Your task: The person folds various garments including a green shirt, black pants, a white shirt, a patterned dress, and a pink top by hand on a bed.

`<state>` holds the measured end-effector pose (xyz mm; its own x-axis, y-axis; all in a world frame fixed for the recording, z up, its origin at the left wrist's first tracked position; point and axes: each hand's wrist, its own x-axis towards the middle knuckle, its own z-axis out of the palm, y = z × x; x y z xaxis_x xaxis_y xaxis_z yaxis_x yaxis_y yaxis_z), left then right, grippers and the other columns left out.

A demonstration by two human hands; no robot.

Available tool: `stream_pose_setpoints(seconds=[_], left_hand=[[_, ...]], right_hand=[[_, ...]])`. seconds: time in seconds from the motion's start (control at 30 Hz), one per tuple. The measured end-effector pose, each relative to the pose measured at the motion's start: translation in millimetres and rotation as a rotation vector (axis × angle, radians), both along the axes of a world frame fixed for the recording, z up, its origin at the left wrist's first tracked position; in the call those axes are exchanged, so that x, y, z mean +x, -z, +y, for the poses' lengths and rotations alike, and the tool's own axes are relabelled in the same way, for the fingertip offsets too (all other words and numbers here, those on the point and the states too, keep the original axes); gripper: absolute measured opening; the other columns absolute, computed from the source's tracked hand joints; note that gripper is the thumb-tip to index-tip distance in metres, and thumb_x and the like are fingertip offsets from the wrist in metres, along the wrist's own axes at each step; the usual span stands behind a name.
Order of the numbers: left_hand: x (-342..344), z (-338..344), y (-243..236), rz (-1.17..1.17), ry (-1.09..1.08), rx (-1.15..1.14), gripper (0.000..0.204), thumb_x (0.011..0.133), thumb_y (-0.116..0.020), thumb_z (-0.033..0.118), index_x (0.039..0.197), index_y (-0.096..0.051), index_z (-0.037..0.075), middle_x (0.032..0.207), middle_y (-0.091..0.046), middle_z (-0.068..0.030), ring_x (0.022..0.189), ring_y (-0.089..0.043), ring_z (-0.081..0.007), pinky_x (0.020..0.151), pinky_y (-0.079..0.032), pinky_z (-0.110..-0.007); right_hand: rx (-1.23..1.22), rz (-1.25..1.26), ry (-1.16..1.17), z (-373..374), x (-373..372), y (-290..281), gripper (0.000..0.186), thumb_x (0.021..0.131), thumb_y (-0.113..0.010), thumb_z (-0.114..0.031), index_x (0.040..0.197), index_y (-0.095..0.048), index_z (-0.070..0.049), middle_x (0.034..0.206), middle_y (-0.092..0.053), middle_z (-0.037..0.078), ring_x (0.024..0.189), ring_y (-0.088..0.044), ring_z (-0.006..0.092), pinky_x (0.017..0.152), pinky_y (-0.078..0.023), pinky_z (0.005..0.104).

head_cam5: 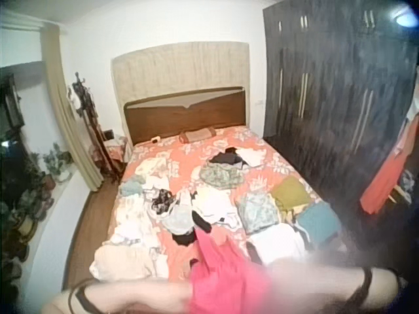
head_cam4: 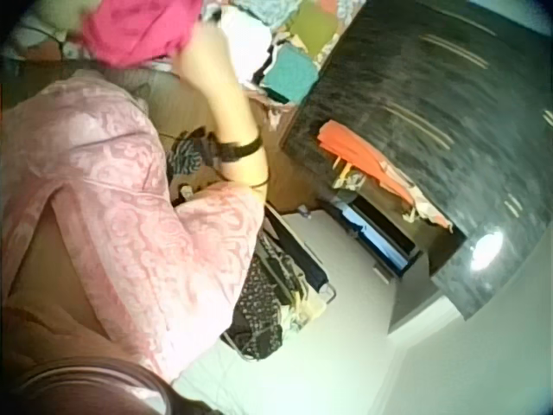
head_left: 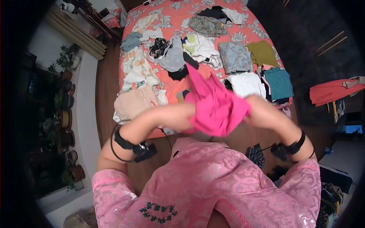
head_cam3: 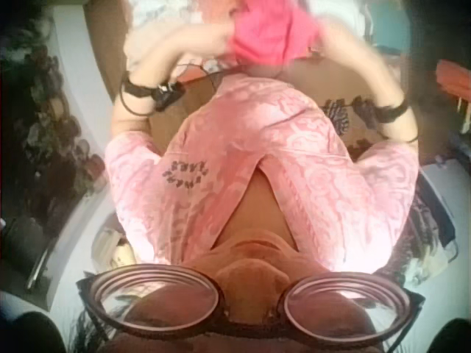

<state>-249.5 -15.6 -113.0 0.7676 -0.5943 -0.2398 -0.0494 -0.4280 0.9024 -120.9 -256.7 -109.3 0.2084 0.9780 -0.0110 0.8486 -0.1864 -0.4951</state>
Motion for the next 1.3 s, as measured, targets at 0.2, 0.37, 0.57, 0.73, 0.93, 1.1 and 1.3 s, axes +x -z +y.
stream_pose_setpoints(seconds=[0.2,0.37,0.57,0.73,0.93,1.1,1.3], left_hand=[[-59,-52,163,0.413,0.073,0.026,0.038,0.086,-0.054,0.012,0.123,-0.051,0.006,0.119,-0.057,-0.01,0.109,-0.052,-0.0207,0.092,-0.04,-0.031],[-46,-70,189,0.637,-0.113,-0.005,0.043,0.084,-0.054,0.012,0.127,-0.049,0.009,0.118,-0.057,-0.01,0.107,-0.052,-0.02,0.091,-0.041,-0.031],[15,1,289,0.405,-0.809,-0.082,0.053,0.078,-0.057,0.018,0.128,-0.046,0.003,0.118,-0.057,-0.0176,0.108,-0.055,-0.0271,0.083,-0.045,-0.036],[50,41,301,-0.221,-1.362,0.456,0.053,0.078,-0.061,0.027,0.123,-0.047,0.001,0.113,-0.058,-0.0217,0.105,-0.056,-0.031,0.082,-0.046,-0.038],[3,53,352,0.284,-0.974,0.276,0.055,0.08,-0.059,0.036,0.121,-0.049,0.001,0.105,-0.06,-0.0241,0.096,-0.06,-0.0356,0.082,-0.047,-0.042],[9,92,403,0.541,-1.002,0.144,0.05,0.081,-0.06,0.031,0.12,-0.051,0.001,0.101,-0.06,-0.0172,0.09,-0.06,-0.0272,0.074,-0.048,-0.035],[65,195,512,0.475,-1.147,-0.112,0.043,0.083,-0.059,0.023,0.121,-0.05,0.003,0.1,-0.06,-0.0079,0.091,-0.056,-0.0192,0.073,-0.049,-0.034]], right_hand=[[-0.217,0.28,-0.08,-58,-51,134,0.011,0.071,-0.059,-0.012,0.08,-0.058,-0.005,0.077,-0.061,0.019,0.075,-0.057,0.0393,0.063,-0.045,0.0471],[-0.325,0.59,-0.038,-58,-43,195,0.021,0.074,-0.057,-0.009,0.094,-0.059,-0.007,0.088,-0.061,0.019,0.083,-0.057,0.0383,0.068,-0.047,0.0425],[-0.1,0.37,0.289,13,53,263,0.035,0.07,-0.063,-0.008,0.104,-0.058,-0.004,0.087,-0.062,0.023,0.084,-0.06,0.0394,0.072,-0.049,0.0433],[0.032,0.029,0.695,47,92,290,0.054,0.071,-0.068,-0.016,0.118,-0.046,0.001,0.116,-0.052,0.024,0.108,-0.049,0.0399,0.091,-0.042,0.0427],[-0.318,0.241,0.532,59,46,346,0.07,0.072,-0.071,-0.029,0.133,-0.041,-0.012,0.136,-0.033,0.027,0.124,-0.036,0.0423,0.101,-0.035,0.0441],[-0.58,0.374,0.432,82,14,418,0.073,0.074,-0.066,-0.044,0.136,-0.039,-0.017,0.14,-0.018,0.035,0.133,-0.015,0.0452,0.109,-0.017,0.0492],[-0.827,0.37,0.505,119,9,424,0.068,0.076,-0.062,-0.045,0.137,-0.038,-0.025,0.148,-0.004,0.026,0.133,-0.011,0.0503,0.109,-0.019,0.0475]])
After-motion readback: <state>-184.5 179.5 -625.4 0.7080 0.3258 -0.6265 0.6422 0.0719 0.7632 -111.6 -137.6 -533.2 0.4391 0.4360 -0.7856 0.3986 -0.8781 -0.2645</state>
